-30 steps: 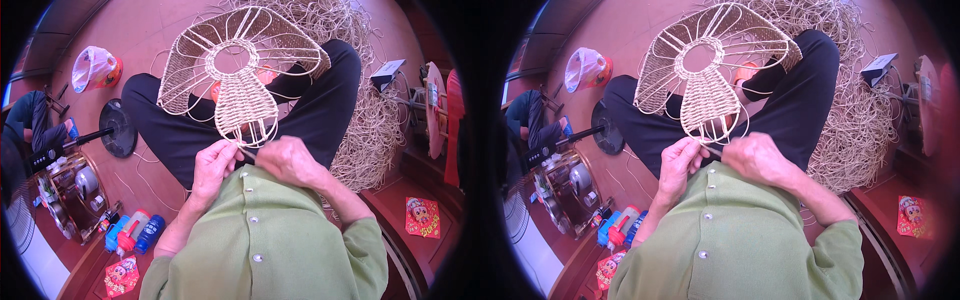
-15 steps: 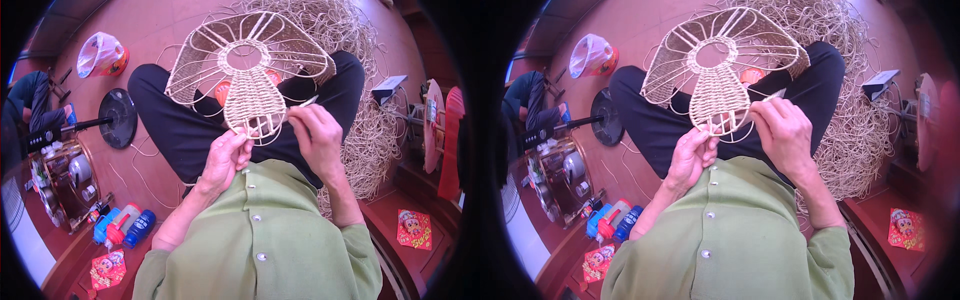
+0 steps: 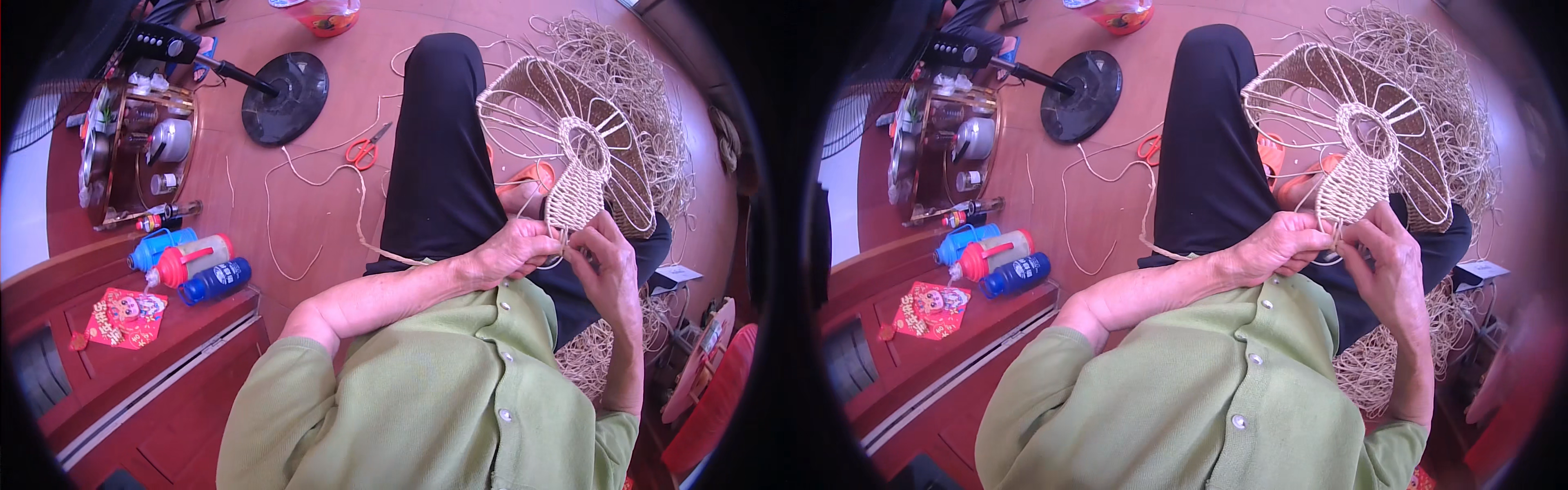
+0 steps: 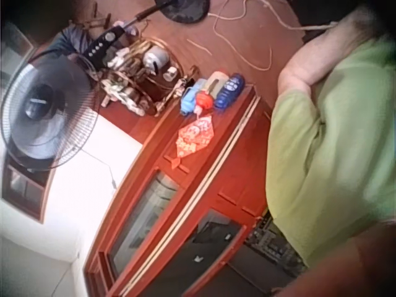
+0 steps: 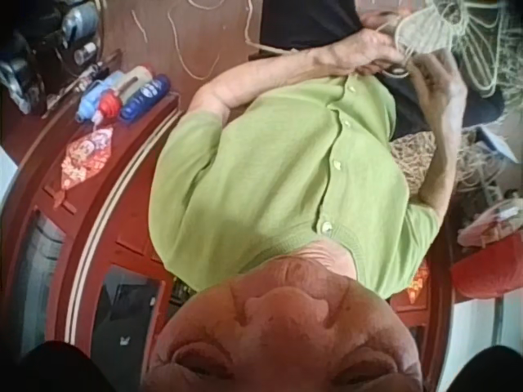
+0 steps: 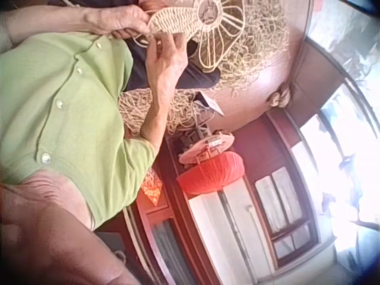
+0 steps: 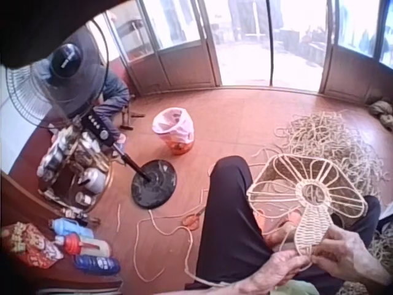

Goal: Weaving a decorative or functional object from straw or rattan strands.

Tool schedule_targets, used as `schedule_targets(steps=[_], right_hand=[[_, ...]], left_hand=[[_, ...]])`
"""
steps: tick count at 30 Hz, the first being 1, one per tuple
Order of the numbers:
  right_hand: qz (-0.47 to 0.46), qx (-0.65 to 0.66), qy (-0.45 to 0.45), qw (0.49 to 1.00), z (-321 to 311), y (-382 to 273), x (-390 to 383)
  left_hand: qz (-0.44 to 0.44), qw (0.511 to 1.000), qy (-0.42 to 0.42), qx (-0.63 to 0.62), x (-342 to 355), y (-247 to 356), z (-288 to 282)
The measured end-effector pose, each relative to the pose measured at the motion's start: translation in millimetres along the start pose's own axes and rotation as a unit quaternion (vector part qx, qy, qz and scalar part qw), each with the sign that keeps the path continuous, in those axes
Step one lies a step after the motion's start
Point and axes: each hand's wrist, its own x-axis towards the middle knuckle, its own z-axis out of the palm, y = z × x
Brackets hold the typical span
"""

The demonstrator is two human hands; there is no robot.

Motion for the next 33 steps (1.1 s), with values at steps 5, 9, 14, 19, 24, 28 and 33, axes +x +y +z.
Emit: schedule_targets(steps=[5, 9, 14, 19, 24, 28, 33], right_hand=[[-0.079, -0.06, 0.07, 0.993, 18.6, -7.1, -27.5], [-0.034, -0.007, 0.073, 0.997, 33.0, 7.4, -52.7], [0.061, 0.097, 0.098, 0.989, 65.7, 38.6, -54.8], [0.073, 0.077, 0.153, 0.983, 76.6, 66.1, -28.8], [0.108, -0.055, 0.142, 0.982, 37.0, 71.1, -27.4], [0.01, -0.06, 0.273, 0.96, 10.9, 54.8, -34.4], [-0.133, -0.065, 0.157, 0.976, 16.3, 46.2, -12.0]], left_hand=[[0.068, 0.983, 0.104, 0.136, -6.7, 0.0, 11.9], [0.039, 0.981, 0.118, 0.148, -13.9, -2.5, 6.9], [0.005, 0.983, 0.122, 0.14, -17.4, 4.4, 6.2], [0.003, 0.989, 0.128, 0.071, -14.3, 16.2, 13.4], [-0.015, 0.995, 0.095, 0.008, -10.1, 20.0, 14.7], [-0.078, 0.99, 0.08, -0.087, -4.4, 17.8, 10.7], [-0.077, 0.984, 0.023, -0.157, 3.1, 14.3, 2.3]])
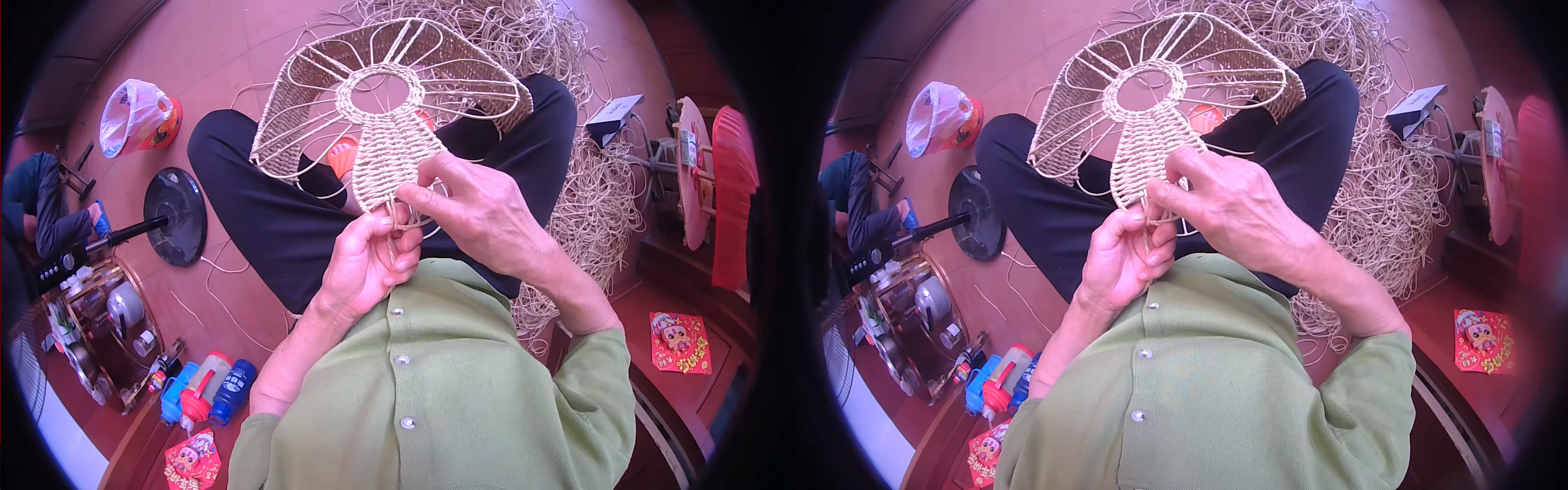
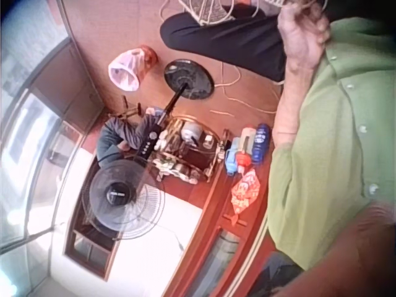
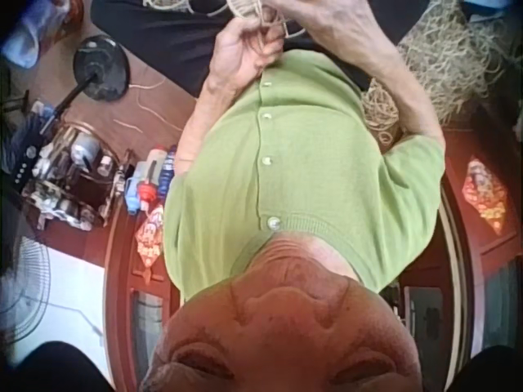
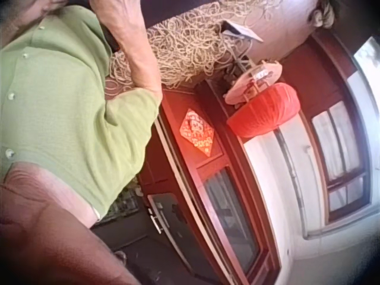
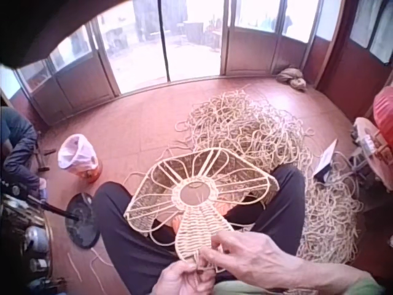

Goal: Weaving a decorative or functional object from straw or rattan strands.

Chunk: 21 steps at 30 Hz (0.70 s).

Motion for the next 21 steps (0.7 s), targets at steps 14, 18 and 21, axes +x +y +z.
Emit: schedule_targets(steps=[14, 18, 21], right_hand=[[-0.005, 0.036, -0.061, 0.997, 1.3, 1.7, 1.0], [-0.034, 0.016, -0.086, 0.996, -2.0, 4.6, 4.2], [-0.068, 0.022, -0.087, 0.994, -1.2, 1.4, 7.7]], left_hand=[[0.193, 0.954, 0.123, 0.193, -4.8, -9.7, 11.7], [0.214, 0.95, 0.116, 0.196, -3.7, -14.2, 6.7], [0.242, 0.95, 0.119, 0.159, -4.1, -17.4, 5.4]])
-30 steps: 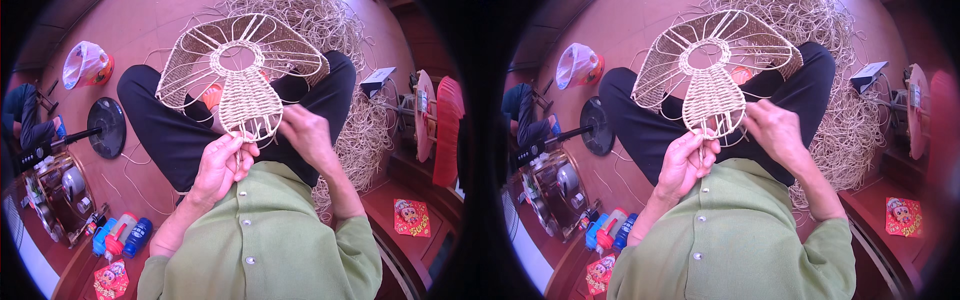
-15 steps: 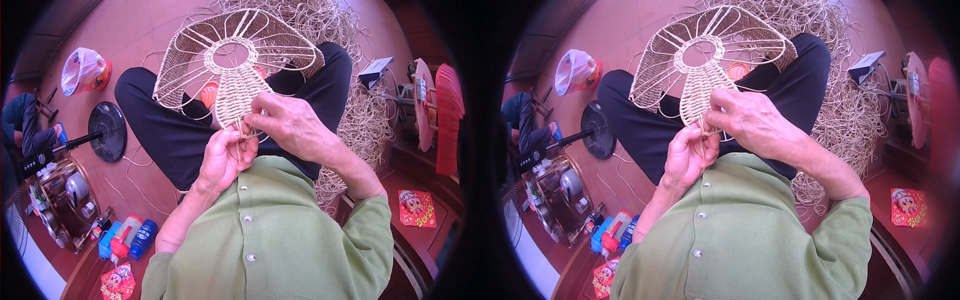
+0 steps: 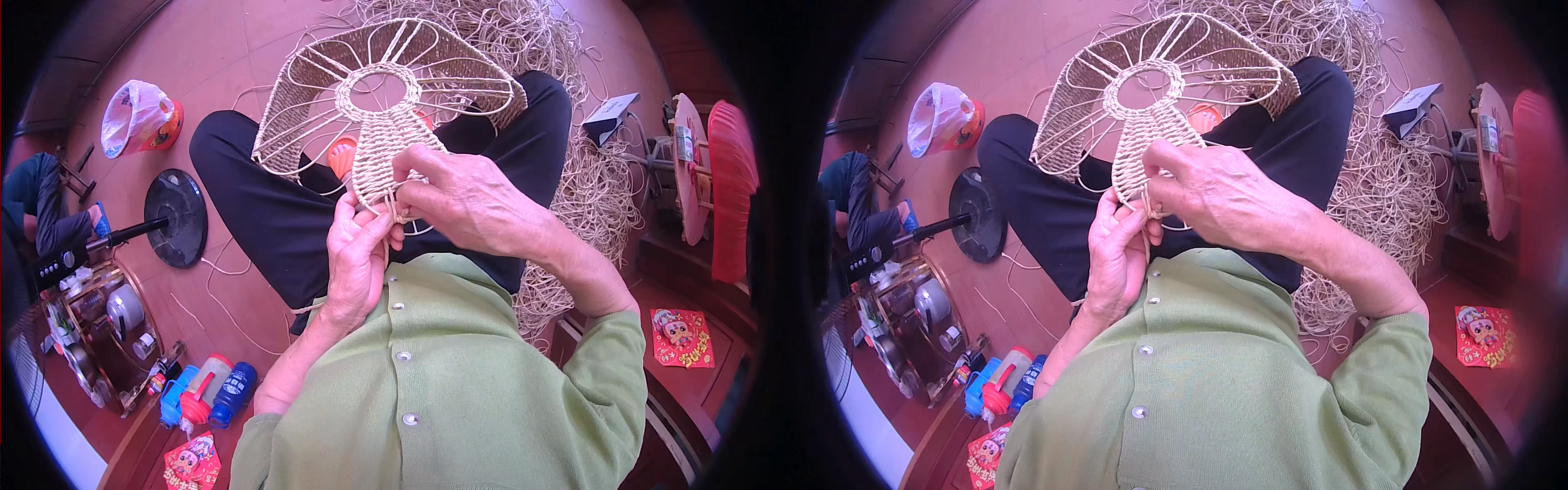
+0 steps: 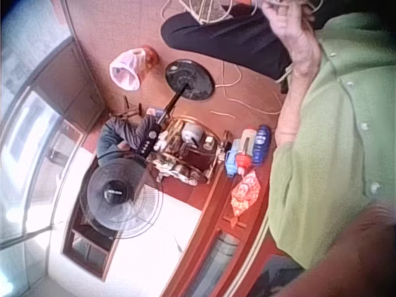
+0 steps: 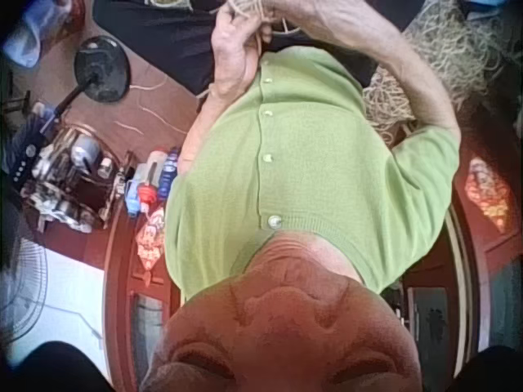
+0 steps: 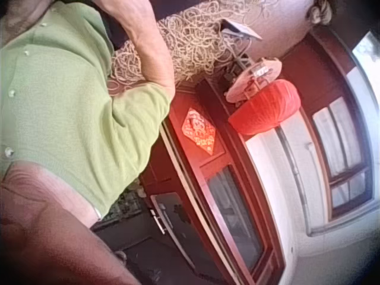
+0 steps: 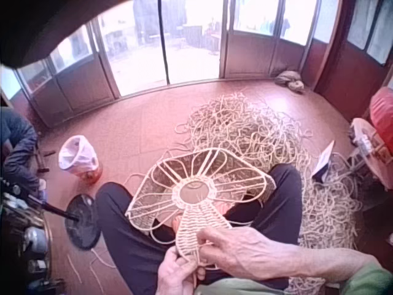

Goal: Weaving a decorative or functional object from straw or rattan strands.

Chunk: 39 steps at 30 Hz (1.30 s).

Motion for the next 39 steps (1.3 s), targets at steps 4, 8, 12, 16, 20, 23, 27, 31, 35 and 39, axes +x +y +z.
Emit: schedule_targets(steps=[4, 8, 12, 16, 20, 23, 27, 31, 35, 39], right_hand=[[0.029, 0.116, -0.074, 0.99, 1.4, -11.6, 3.8], [0.093, 0.072, -0.016, 0.993, -3.3, -18.7, 6.5], [0.095, 0.048, -0.022, 0.994, -6.7, -28.4, 9.4], [0.168, 0.064, -0.054, 0.982, -17.5, -35.8, 18.6], [0.202, 0.078, -0.119, 0.969, -26.7, -38.2, 20.7], [0.221, 0.054, -0.135, 0.964, -22.3, -40.4, 15.7], [0.205, -0.012, -0.097, 0.974, -12.4, -48.3, 9.2], [0.293, 0.014, -0.1, 0.951, -12.1, -49.6, 15.4], [0.237, 0.077, -0.059, 0.967, -20.8, -48.1, 21.8], [0.176, -0.022, -0.16, 0.971, -23.5, -45.8, 12.7]], left_hand=[[-0.011, 1.0, -0.03, 0.002, 1.4, -0.5, 0.9], [-0.023, 0.999, -0.04, 0.009, 2.3, -1.1, -2.1], [-0.059, 0.997, -0.045, 0.033, -2.0, -3.1, -7.2], [-0.147, 0.978, -0.12, 0.087, -1.3, -0.9, -6.1], [-0.054, 0.977, -0.106, 0.179, 1.4, -2.2, -7.2], [0.078, 0.932, -0.073, 0.345, 0.8, -6.5, -12.9], [0.151, 0.894, -0.033, 0.421, 7.0, -6.9, -13.4], [0.108, 0.85, -0.028, 0.514, 20.2, 0.2, -5.6], [0.195, 0.83, -0.178, 0.49, 9.2, -2.1, -2.2], [0.259, 0.858, -0.059, 0.439, 2.2, 17.5, -38.4]])
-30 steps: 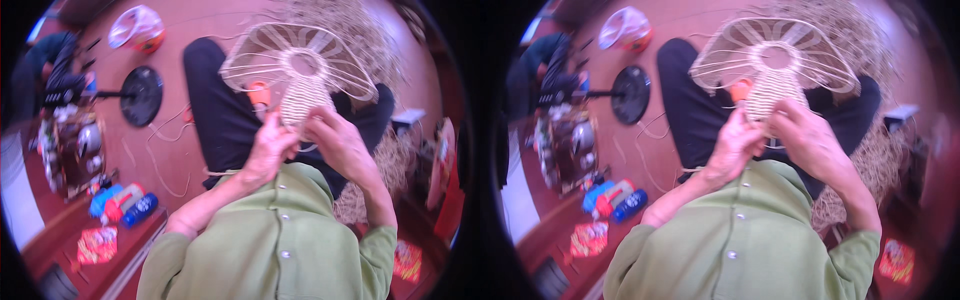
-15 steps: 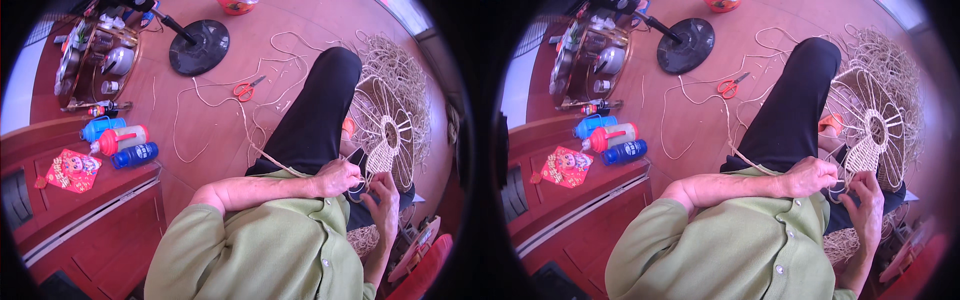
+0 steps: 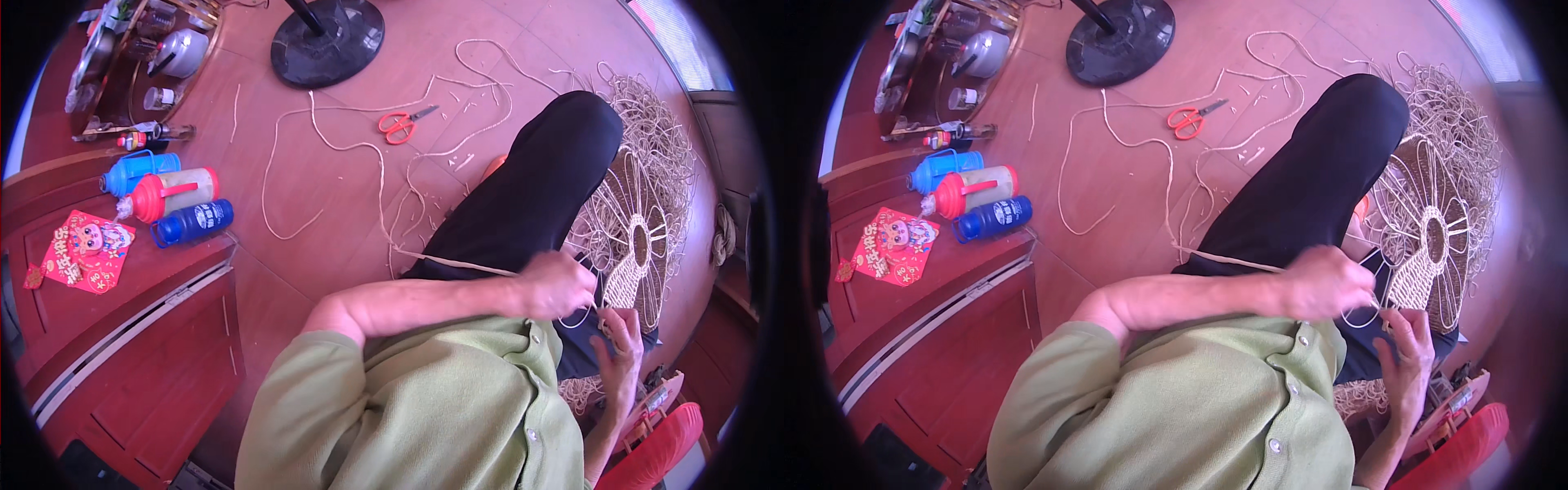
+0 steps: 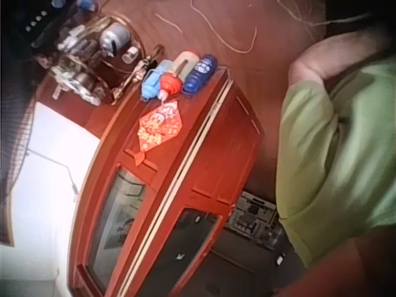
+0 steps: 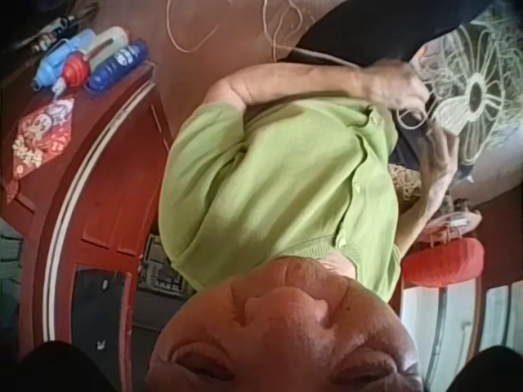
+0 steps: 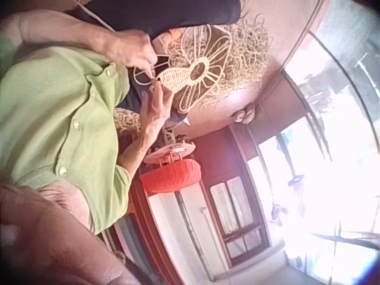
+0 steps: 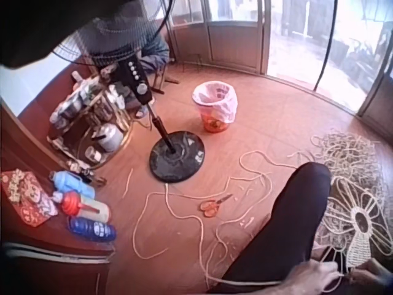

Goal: Weaving a decorative or functional object from straw or rattan strands.

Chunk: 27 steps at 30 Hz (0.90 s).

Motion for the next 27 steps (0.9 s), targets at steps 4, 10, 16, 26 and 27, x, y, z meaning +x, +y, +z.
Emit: schedule_targets(steps=[4, 10, 16, 26, 27], right_hand=[[0.048, 0.061, 0.061, 0.995, 15.0, 20.6, -4.1], [0.064, 0.086, 0.143, 0.984, 24.7, 40.7, 1.6], [0.141, 0.135, 0.137, 0.971, 12.1, 28.4, 8.6], [-0.097, 0.069, 0.213, 0.97, -11.3, -25.5, 96.4], [-0.142, 0.087, 0.221, 0.961, -11.7, -35.7, 119.8]], left_hand=[[0.219, 0.933, 0.147, 0.243, -25.2, -47.8, -137.5], [-0.316, 0.688, 0.52, 0.396, -150.8, -189.5, -325.4], [-0.441, 0.847, 0.274, -0.118, -103.5, -368.3, -197.3], [-0.22, 0.884, 0.158, -0.381, 24.4, -217.2, -197.9], [-0.139, 0.902, 0.13, -0.387, 32.5, -176.1, -206.4]])
